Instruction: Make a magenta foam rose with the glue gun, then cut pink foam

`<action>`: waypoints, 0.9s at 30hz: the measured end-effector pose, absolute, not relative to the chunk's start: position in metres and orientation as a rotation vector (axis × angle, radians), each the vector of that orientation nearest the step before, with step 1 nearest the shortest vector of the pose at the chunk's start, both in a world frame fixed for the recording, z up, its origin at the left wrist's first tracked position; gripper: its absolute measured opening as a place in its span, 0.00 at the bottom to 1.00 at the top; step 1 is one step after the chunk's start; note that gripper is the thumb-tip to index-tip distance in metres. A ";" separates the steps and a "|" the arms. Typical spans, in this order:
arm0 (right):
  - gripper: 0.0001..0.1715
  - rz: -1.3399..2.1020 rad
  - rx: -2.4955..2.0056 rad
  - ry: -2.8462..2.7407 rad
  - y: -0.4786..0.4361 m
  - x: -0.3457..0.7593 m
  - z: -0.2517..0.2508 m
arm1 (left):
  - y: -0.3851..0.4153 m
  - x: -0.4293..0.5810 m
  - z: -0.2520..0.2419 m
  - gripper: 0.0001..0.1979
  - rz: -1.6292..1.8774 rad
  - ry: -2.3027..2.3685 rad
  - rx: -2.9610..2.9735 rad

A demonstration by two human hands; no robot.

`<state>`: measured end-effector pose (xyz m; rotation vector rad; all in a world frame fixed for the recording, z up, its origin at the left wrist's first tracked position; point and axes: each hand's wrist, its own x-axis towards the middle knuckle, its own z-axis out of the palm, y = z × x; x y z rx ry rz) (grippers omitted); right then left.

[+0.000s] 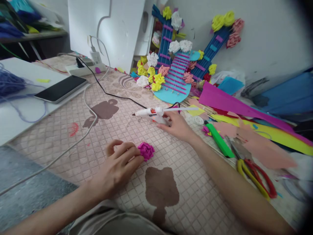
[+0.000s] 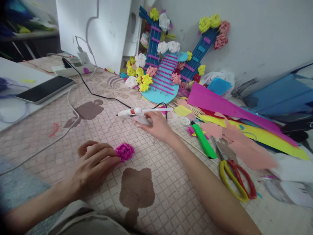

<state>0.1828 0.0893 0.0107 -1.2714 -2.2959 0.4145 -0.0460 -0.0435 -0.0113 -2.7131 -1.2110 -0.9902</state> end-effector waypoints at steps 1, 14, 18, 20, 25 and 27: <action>0.18 0.500 -1.291 -2.318 0.095 0.176 0.010 | -0.043 -0.046 -0.012 0.05 -0.991 -1.209 -2.710; 0.17 0.640 -1.431 -2.039 0.033 0.222 0.028 | -0.041 -0.044 -0.012 0.03 -1.014 -1.233 -2.715; 0.11 0.726 -1.291 -2.214 0.001 0.242 0.038 | -0.041 -0.045 -0.008 0.05 -0.974 -1.252 -2.762; 0.11 0.783 -1.211 -2.317 -0.009 0.242 0.044 | -0.040 -0.045 -0.006 0.06 -0.965 -1.249 -2.776; 0.06 0.935 -1.113 -2.428 -0.020 0.235 0.051 | -0.040 -0.045 -0.005 0.05 -0.969 -1.241 -2.755; 0.06 0.964 -1.118 -2.432 -0.021 0.234 0.050 | -0.040 -0.044 -0.006 0.06 -0.969 -1.251 -2.751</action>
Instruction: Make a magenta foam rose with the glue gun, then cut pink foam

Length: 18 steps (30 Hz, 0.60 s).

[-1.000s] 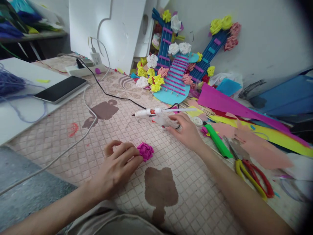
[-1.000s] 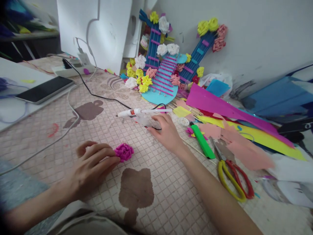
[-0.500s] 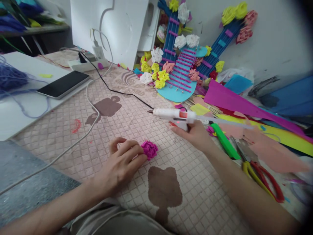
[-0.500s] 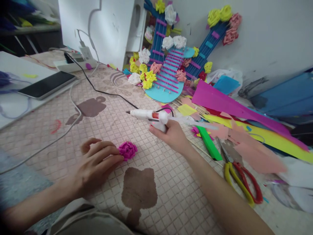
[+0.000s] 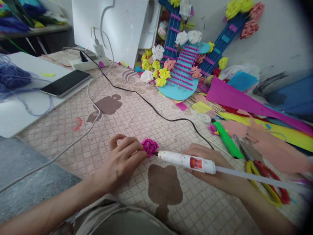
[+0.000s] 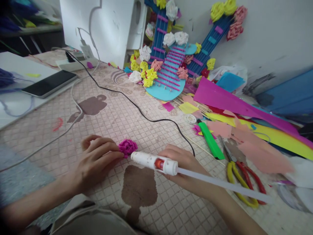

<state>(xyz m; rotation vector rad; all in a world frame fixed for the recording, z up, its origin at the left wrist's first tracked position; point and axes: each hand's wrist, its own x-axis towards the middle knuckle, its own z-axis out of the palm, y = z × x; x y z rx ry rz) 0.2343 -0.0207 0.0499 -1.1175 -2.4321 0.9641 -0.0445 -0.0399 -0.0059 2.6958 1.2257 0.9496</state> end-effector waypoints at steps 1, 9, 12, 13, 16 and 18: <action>0.07 0.975 -1.125 -2.434 -0.021 0.234 0.049 | -0.040 -0.044 -0.006 0.06 0.953 1.231 2.691; 0.08 0.998 -1.123 -2.446 -0.022 0.229 0.049 | -0.038 -0.043 -0.007 0.06 0.981 1.230 2.648; 0.08 0.967 -1.132 -2.472 -0.021 0.228 0.048 | -0.039 -0.043 -0.004 0.06 0.973 1.237 2.654; 0.09 0.953 -1.136 -2.483 -0.021 0.228 0.048 | -0.038 -0.042 -0.004 0.06 0.968 1.234 2.659; 0.09 0.934 -1.141 -2.506 -0.020 0.227 0.046 | -0.038 -0.042 -0.004 0.05 0.969 1.233 2.663; 0.09 0.933 -1.145 -2.512 -0.019 0.228 0.046 | -0.038 -0.042 -0.005 0.05 0.975 1.236 2.660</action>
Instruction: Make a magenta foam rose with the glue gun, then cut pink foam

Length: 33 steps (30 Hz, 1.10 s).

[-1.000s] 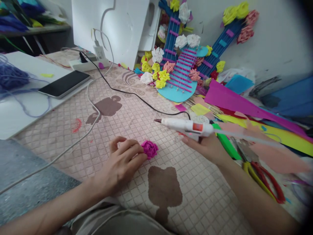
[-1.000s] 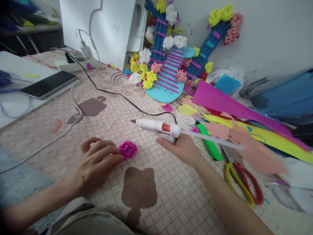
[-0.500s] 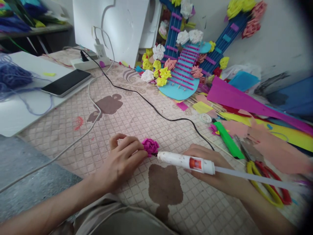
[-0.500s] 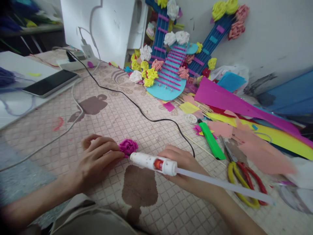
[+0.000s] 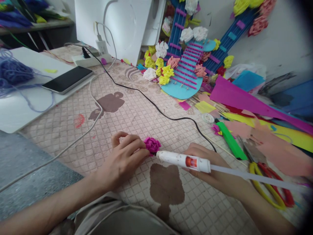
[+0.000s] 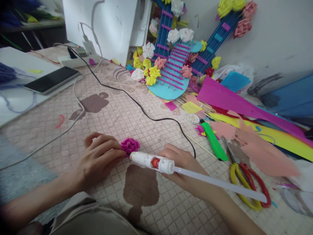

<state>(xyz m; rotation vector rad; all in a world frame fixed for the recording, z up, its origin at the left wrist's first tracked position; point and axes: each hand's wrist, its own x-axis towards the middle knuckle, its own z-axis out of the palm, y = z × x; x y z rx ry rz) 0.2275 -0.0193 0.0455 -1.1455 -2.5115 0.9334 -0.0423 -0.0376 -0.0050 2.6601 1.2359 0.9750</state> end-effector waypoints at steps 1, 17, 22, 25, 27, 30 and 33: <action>0.09 0.935 -1.147 -2.511 -0.019 0.228 0.045 | -0.038 -0.042 -0.006 0.05 0.982 1.236 2.657; 0.14 0.894 -1.187 -2.533 -0.020 0.230 0.045 | -0.036 -0.042 -0.004 0.04 1.014 1.231 2.551; 0.12 0.944 -1.227 -2.507 -0.021 0.233 0.042 | -0.035 -0.041 -0.008 0.03 1.046 1.234 2.516; 0.13 0.941 -1.218 -2.485 -0.021 0.234 0.041 | -0.034 -0.040 -0.008 0.02 1.043 1.241 2.492; 0.14 0.927 -1.212 -2.464 -0.021 0.234 0.040 | -0.033 -0.040 -0.006 0.02 1.039 1.255 2.473; 0.13 0.908 -1.213 -2.434 -0.021 0.236 0.039 | -0.032 -0.040 -0.003 0.03 1.041 1.292 2.444; 0.13 0.891 -1.218 -2.427 -0.021 0.237 0.038 | -0.032 -0.039 -0.002 0.04 1.045 1.337 2.402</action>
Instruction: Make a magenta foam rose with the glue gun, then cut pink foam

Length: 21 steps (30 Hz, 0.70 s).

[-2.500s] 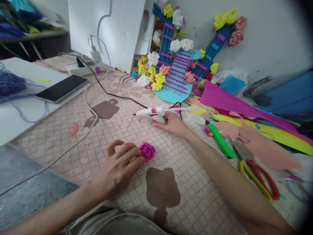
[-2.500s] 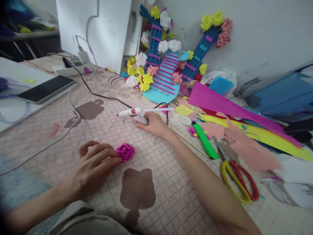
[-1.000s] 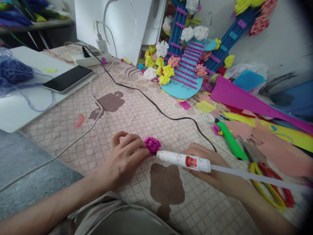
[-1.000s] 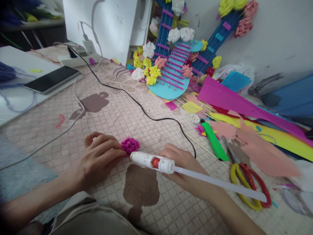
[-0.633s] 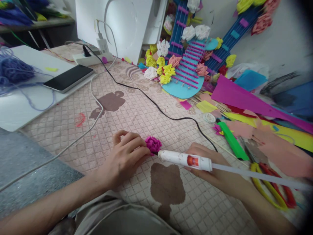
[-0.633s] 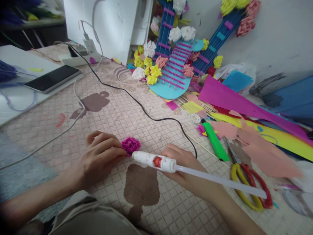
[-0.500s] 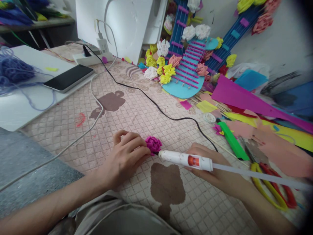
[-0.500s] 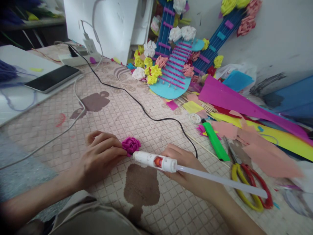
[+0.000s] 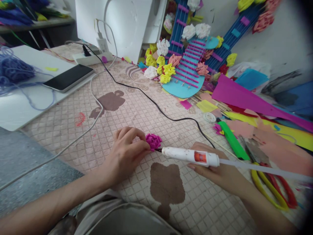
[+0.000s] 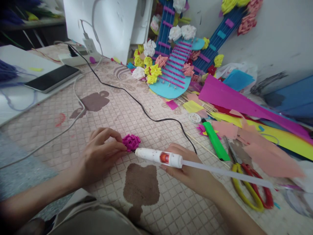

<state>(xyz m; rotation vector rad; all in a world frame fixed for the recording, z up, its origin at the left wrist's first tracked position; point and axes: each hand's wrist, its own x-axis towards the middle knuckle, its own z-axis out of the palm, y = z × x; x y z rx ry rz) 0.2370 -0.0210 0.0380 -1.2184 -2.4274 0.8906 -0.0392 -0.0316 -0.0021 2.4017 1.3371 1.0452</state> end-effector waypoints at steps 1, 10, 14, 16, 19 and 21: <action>0.12 0.887 -1.217 -2.427 -0.021 0.237 0.038 | -0.031 -0.039 -0.002 0.04 1.045 1.344 2.388; 0.11 0.859 -1.210 -2.427 -0.019 0.236 0.035 | -0.026 -0.037 -0.006 0.02 1.026 1.285 2.373; 0.11 0.878 -1.202 -2.433 -0.018 0.236 0.034 | -0.025 -0.037 -0.006 0.04 1.013 1.305 2.347; 0.10 0.878 -1.205 -2.434 -0.018 0.237 0.033 | -0.024 -0.036 -0.006 0.05 1.014 1.320 2.320; 0.11 0.862 -1.214 -2.435 -0.018 0.239 0.031 | -0.024 -0.035 -0.006 0.08 1.028 1.340 2.280; 0.11 0.863 -1.216 -2.430 -0.019 0.239 0.031 | -0.023 -0.034 -0.006 0.09 1.019 1.348 2.274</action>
